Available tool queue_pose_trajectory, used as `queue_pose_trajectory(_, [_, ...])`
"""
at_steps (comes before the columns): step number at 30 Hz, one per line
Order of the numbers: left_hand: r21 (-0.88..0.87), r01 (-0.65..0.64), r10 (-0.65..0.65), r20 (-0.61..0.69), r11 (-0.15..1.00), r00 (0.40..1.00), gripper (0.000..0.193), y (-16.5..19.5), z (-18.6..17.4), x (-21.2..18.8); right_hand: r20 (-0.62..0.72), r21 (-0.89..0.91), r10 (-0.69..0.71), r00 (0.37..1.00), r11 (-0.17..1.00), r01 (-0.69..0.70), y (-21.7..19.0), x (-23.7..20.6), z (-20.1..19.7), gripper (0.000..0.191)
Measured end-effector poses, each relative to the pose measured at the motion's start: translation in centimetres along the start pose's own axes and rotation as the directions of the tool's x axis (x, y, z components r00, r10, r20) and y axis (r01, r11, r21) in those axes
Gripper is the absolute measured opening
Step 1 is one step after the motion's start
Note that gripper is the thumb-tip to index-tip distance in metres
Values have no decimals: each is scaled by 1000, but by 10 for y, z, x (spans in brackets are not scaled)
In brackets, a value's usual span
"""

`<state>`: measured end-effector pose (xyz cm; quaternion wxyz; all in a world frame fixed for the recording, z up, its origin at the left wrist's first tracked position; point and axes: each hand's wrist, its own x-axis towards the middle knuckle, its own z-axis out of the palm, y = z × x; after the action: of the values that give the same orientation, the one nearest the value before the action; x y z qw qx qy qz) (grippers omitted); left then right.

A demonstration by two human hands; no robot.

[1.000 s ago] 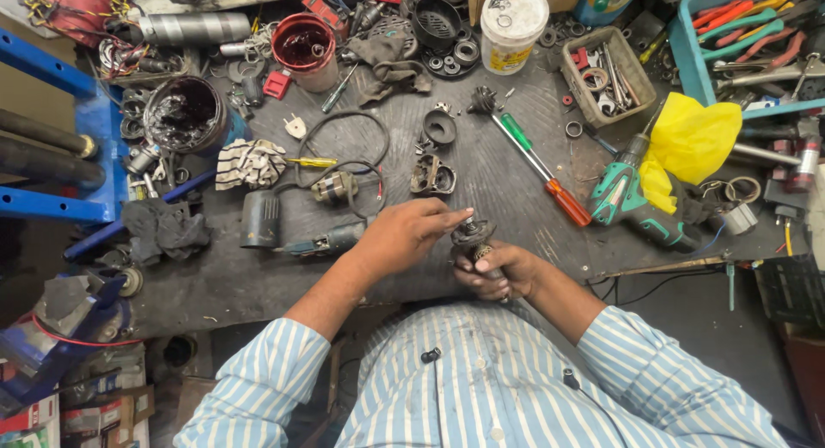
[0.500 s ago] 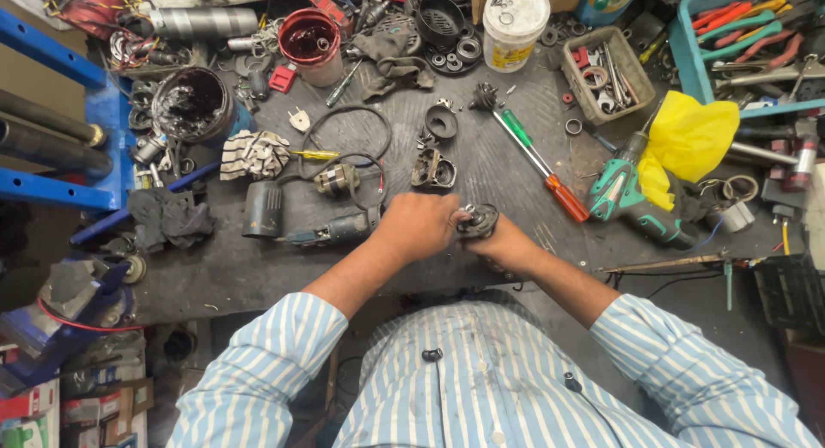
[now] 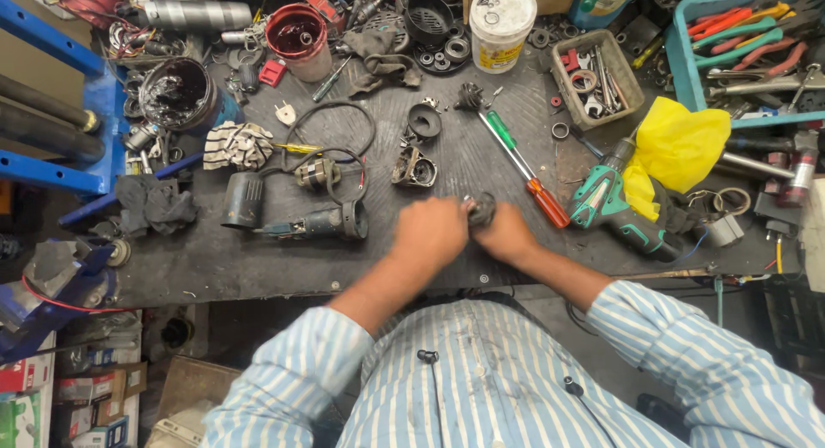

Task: The person disassembles and reassembles small electromechanical components on a cluttered workbench. They use a screwdriver to remove screws, separate housings, and handle internal parts such as a rotor and stator. The person also uses a hammer to tap components and a cloth to wipe parts before reassembly.

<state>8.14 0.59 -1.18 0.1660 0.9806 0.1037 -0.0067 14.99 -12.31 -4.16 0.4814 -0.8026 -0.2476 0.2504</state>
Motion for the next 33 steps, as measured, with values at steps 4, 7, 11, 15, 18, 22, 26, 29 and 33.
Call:
queue_pose_trajectory(4, [2, 114, -114, 44, 993, 992, 51, 11, -11, 3, -155, -285, 108, 982, 947, -149, -1, -1, -8, 33])
queue_pose_trajectory(7, [-148, 136, -143, -36, 980, 989, 45, 4, -20, 2, -167, -384, -13, 986, 922, -53, 10, -6, -8, 49])
queue_pose_trajectory(11, [-123, 141, -151, -75, 982, 986, 33, 1, -16, -3, -152, -614, -527, 836, 713, 338, 40, -10, -3, 70])
queue_pose_trajectory(15, [-318, -5, -60, -196, 948, 979, 29, 1, -4, -14, -100, -578, -279, 955, 798, 172, 61, -14, -6, 58])
queue_pose_trajectory(18, [-448, -106, -14, -257, 888, 966, 24, 0, 4, -20, -112, -572, -197, 974, 814, 98, 61, -14, -15, 52])
queue_pose_trajectory(22, [-596, -171, -44, -328, 784, 944, 21, 0, 8, -24, -182, -548, -565, 805, 738, 394, 55, -19, -21, 58])
queue_pose_trajectory(26, [-620, -108, -74, -261, 777, 962, 20, -2, 5, -23, -86, -559, -579, 811, 702, 442, 62, -22, -23, 54])
queue_pose_trajectory(29, [-585, -104, -44, -233, 805, 971, 20, -2, 4, -23, -103, -542, -406, 908, 788, 291, 69, -20, -21, 52])
queue_pose_trajectory(33, [-604, -113, -37, -229, 789, 973, 19, 3, 5, -22, -172, -455, -285, 943, 872, 180, 67, -21, -21, 56])
